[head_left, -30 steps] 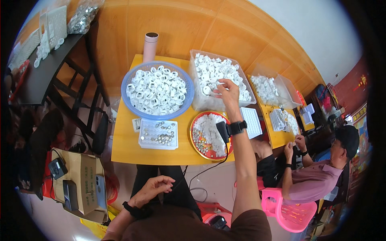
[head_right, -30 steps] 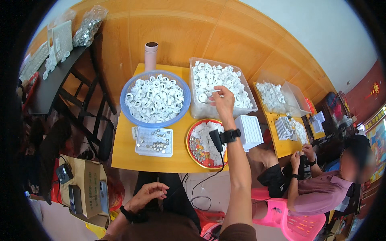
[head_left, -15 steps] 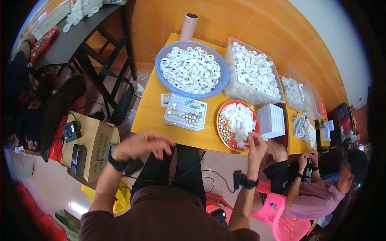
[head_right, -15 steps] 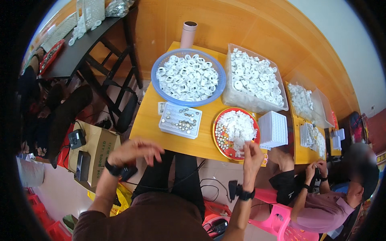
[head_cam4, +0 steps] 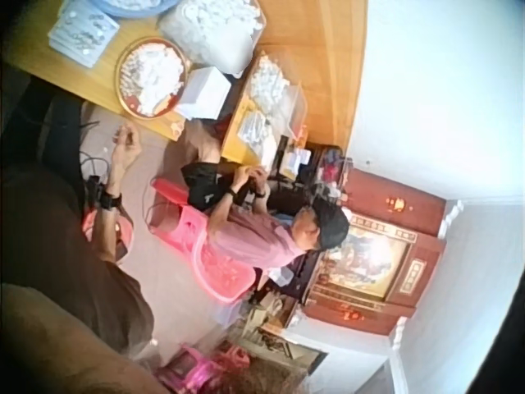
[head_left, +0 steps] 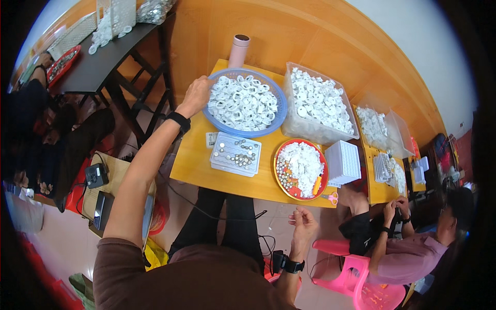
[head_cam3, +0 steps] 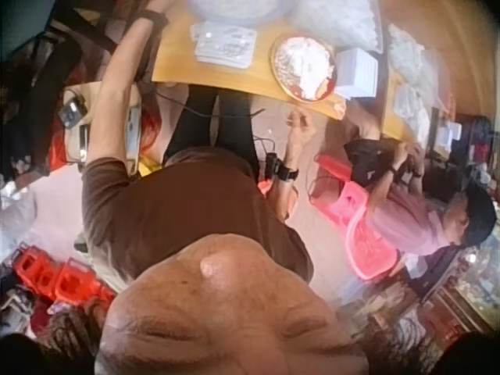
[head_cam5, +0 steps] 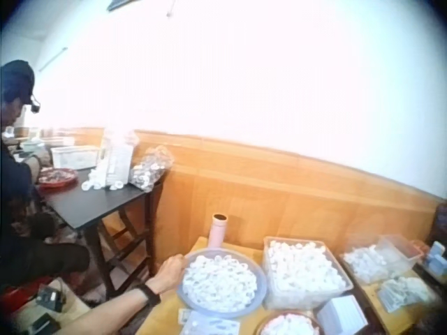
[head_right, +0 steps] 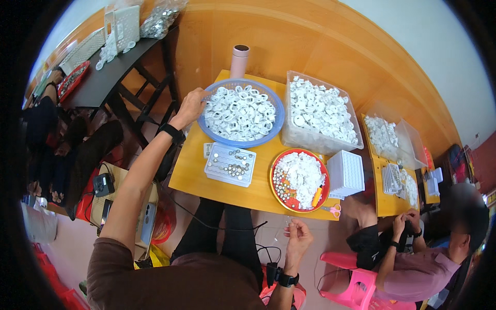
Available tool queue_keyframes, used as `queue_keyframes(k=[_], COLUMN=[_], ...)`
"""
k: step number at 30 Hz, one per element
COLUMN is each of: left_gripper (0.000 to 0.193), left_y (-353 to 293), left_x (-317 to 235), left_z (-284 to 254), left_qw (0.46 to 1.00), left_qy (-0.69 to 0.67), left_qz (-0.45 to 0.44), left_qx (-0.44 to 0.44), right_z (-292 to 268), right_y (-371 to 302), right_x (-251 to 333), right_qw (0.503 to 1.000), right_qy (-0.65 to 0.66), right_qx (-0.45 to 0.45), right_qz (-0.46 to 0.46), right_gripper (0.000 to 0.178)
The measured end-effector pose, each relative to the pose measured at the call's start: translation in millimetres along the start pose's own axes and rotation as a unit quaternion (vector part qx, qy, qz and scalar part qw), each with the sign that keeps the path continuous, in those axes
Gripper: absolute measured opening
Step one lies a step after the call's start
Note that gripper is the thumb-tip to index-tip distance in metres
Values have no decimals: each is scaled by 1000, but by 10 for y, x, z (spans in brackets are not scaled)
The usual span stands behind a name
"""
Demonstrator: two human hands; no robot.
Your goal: Assembling small plastic shoe eyelets with metal inserts at a production table.
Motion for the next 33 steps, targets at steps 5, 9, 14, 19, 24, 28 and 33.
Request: queue_keyframes(k=[5, 9, 14, 19, 24, 28, 33], left_gripper=[9, 9, 12, 15, 21, 19, 19], left_y=[42, 29, 47, -224, -775, -1441, -2174], left_x=[72, 16, 77, 297, -324, -749, -1134], left_z=[251, 168, -158, -386, -626, -566, -210], left_qw=[986, 992, 999, 925, 842, 788, 689], left_qy=[146, 77, -19, -328, -486, -540, -619], left_qz=[57, 92, -10, -176, -234, -296, -375], left_qx=[55, 22, -45, -80, -26, 1, 49], right_z=[96, 62, 57, 254, 602, 781, 873], right_y=[-42, -32, 65, 262, 511, 752, 802], right_x=[-74, -108, 109, 533, 794, 664, 612], right_qw=[1000, 1000, 999, 974, 912, 890, 868], right_qy=[-15, 5, -30, -172, -314, -382, -417], right_qx=[11, 4, 1, -33, -36, 7, 70], right_qz=[5, 28, -11, -142, -262, -248, -260], right_gripper=[11, 11, 12, 11, 7, 8, 13])
Point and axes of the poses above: each hand's wrist, its own y-axis towards the middle knuckle, its own z-axis out of the palm, x = y × z, the point moved 10 cm from there along y, towards the middle knuckle, and after that the axes turned 11 degrees about z, right-handed, at the moved point
